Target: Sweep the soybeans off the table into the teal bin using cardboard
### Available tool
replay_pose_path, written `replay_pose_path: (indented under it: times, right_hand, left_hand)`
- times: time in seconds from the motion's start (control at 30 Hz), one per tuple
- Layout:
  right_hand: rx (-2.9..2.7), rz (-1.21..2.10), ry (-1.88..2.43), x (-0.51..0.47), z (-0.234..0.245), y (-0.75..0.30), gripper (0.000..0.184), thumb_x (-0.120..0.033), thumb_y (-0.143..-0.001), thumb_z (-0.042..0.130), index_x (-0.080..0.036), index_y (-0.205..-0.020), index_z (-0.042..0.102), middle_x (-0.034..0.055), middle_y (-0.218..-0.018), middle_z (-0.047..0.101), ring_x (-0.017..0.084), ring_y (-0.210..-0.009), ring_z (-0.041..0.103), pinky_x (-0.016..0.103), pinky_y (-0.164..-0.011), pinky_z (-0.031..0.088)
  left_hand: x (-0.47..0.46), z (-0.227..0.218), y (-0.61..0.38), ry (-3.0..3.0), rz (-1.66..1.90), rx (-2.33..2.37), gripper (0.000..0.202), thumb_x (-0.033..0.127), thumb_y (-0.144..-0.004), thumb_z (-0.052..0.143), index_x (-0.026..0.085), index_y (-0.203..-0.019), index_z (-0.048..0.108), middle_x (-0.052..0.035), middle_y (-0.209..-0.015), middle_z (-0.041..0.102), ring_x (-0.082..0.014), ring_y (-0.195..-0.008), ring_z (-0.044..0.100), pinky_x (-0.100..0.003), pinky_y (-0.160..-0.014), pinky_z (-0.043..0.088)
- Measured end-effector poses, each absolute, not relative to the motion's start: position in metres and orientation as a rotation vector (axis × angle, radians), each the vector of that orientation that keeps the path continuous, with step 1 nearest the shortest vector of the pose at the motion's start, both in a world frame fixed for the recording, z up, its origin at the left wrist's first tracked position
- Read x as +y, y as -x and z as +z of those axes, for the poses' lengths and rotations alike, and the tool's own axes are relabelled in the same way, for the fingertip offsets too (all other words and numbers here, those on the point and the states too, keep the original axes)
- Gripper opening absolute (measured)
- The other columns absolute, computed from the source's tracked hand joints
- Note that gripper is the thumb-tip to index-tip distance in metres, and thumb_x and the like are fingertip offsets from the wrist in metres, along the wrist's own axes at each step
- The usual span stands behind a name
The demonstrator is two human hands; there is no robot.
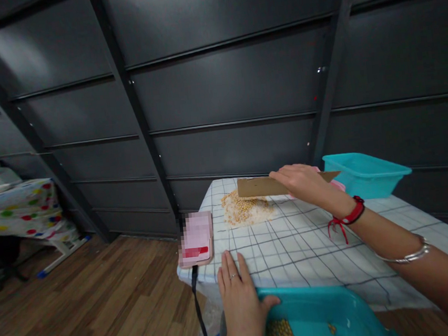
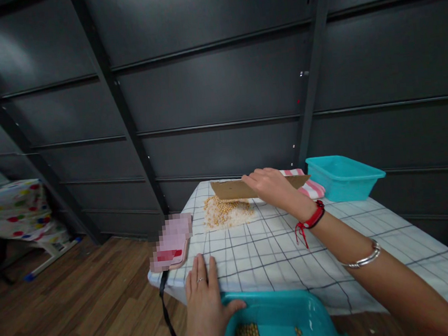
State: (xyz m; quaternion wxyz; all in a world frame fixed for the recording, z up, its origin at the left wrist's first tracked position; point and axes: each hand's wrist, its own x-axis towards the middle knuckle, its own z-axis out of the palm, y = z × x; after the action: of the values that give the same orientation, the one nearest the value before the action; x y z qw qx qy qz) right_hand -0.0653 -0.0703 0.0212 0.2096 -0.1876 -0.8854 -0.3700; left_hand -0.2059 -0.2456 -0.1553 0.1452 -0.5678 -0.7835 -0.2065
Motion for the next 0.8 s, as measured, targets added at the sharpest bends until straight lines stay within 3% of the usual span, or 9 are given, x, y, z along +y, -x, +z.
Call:
replay_pose_path:
  times: [0.23,0.8]
  right_hand:
    - [-2.426,-1.028,0.478,-0.063,-0.001,0.083,0.019,0.0,-0.075,0.047,-0.011,-0.082,0.06,0.0053,-0.065,0.063,0.016,-0.061,0.056,0.027,-0.055,0.036]
    - [-2.267,-0.998,0.342,-0.085,0.0,0.052,0.029,-0.002,-0.081,0.034,-0.011,-0.091,0.06,0.0061,-0.066,0.061,0.016,-0.063,0.053,0.028,-0.059,0.038]
  left_hand:
    - [-0.246,-0.152,0.207,1.65,-0.57,-2.276,0.093,0.051,-0.048,0.075,0.006,-0.123,0.043,-0.0289,-0.133,0.038,-0.0397,-0.123,0.035,-0.054,-0.096,0.034]
    - [-0.245,-0.154,0.206,1.656,-0.58,-2.273,0.095,0.048,-0.047,0.076,0.006,-0.125,0.041,-0.0295,-0.133,0.037,-0.0414,-0.125,0.032,-0.056,-0.096,0.032]
